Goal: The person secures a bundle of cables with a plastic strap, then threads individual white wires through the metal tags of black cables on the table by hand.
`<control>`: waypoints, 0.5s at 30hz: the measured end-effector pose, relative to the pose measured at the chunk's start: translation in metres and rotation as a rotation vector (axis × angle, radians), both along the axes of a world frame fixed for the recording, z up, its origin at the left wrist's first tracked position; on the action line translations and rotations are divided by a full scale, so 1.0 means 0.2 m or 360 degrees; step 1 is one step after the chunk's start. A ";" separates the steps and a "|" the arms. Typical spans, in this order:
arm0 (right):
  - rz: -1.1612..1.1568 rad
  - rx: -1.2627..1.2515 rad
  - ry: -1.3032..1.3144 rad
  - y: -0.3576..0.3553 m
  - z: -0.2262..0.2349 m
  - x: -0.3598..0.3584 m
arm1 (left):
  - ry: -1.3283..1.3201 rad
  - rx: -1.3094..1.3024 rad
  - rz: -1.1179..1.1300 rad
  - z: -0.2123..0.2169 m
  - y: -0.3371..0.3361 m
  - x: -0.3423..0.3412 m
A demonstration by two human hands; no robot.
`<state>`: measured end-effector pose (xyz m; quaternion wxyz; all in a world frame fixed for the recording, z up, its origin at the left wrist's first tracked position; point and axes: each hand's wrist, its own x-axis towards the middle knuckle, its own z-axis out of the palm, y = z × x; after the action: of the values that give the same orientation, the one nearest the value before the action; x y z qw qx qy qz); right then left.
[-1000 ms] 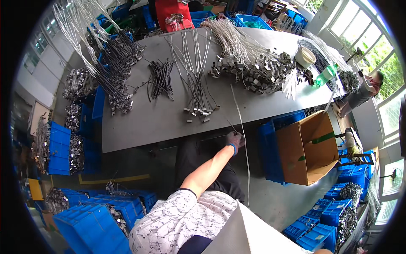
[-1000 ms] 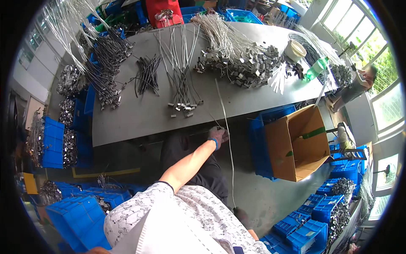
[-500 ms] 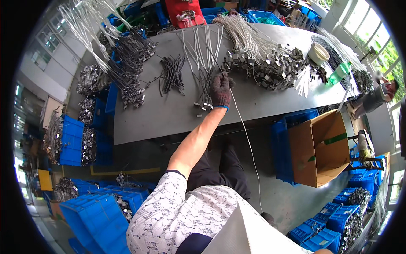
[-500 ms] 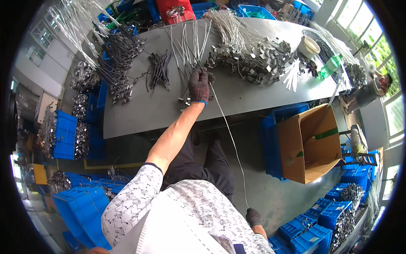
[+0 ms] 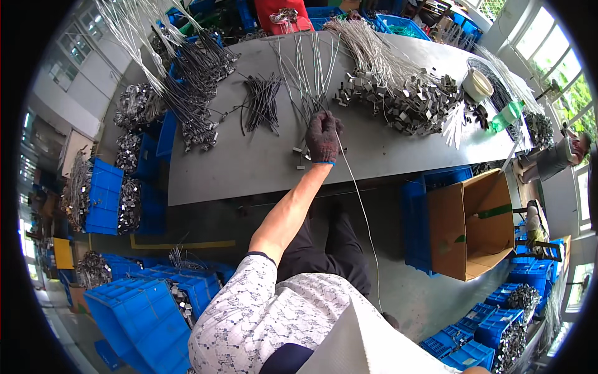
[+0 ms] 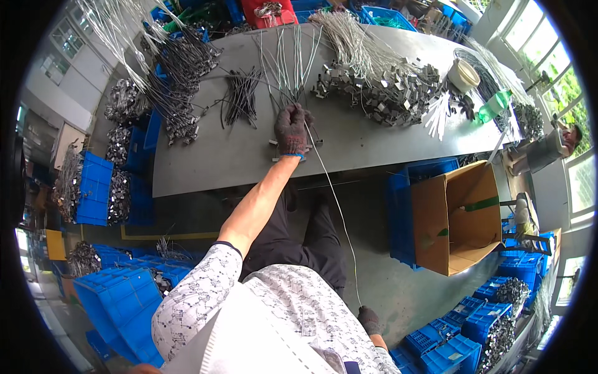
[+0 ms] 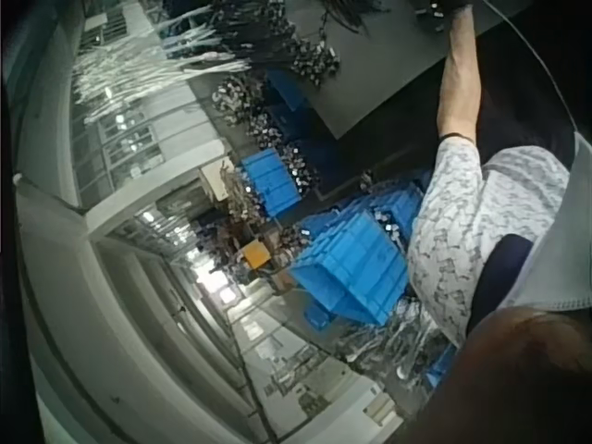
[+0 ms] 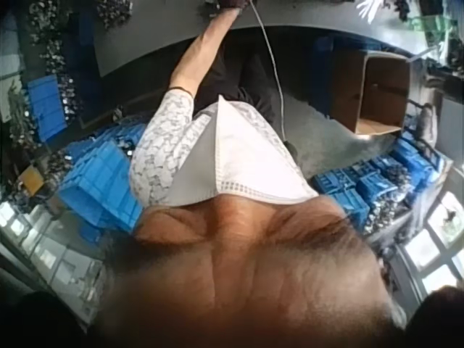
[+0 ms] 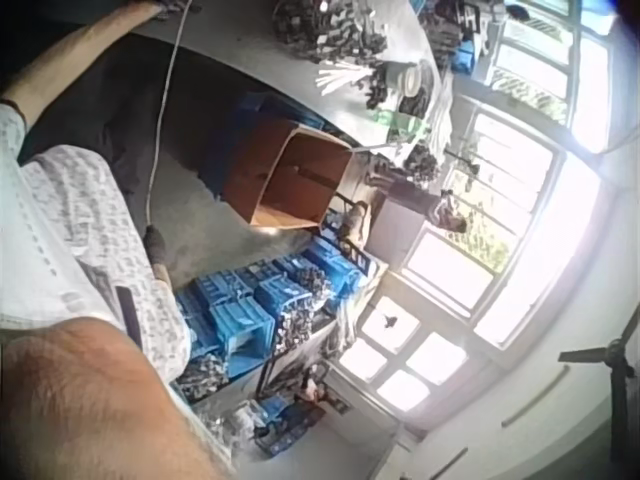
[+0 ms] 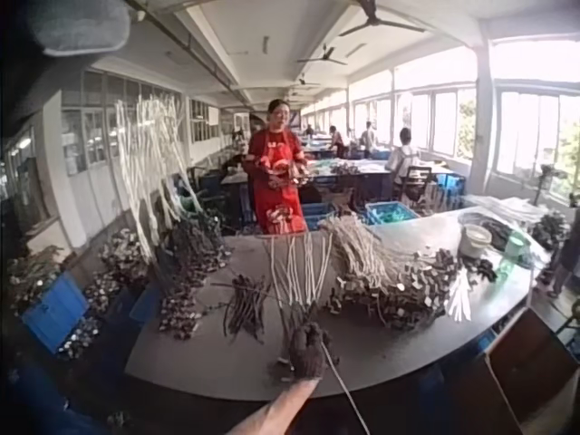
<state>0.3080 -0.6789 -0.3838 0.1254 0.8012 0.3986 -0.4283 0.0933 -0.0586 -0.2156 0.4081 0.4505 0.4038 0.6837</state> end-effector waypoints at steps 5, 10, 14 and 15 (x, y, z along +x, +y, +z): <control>0.0003 -0.0032 0.0027 -0.03 -0.06 0.00 | -0.0115 -0.0123 -0.0173 -0.12 0.02 -0.01; -0.0103 0.0349 0.0187 -0.14 -0.33 0.04 | 0.0188 -0.0659 -0.0867 -0.38 -0.22 -0.04; -0.0258 0.0331 0.0153 -0.18 -0.44 0.05 | 0.0348 -0.0944 -0.1589 -0.49 -0.54 0.03; -0.0032 0.0249 0.0071 -0.11 -0.36 0.03 | 0.0350 -0.0881 -0.1313 -0.50 -0.52 0.01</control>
<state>0.3149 -0.7007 -0.4557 0.0492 0.8027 0.4256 -0.4148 0.0960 -0.1634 -0.3152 0.7032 0.5167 0.3989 0.2817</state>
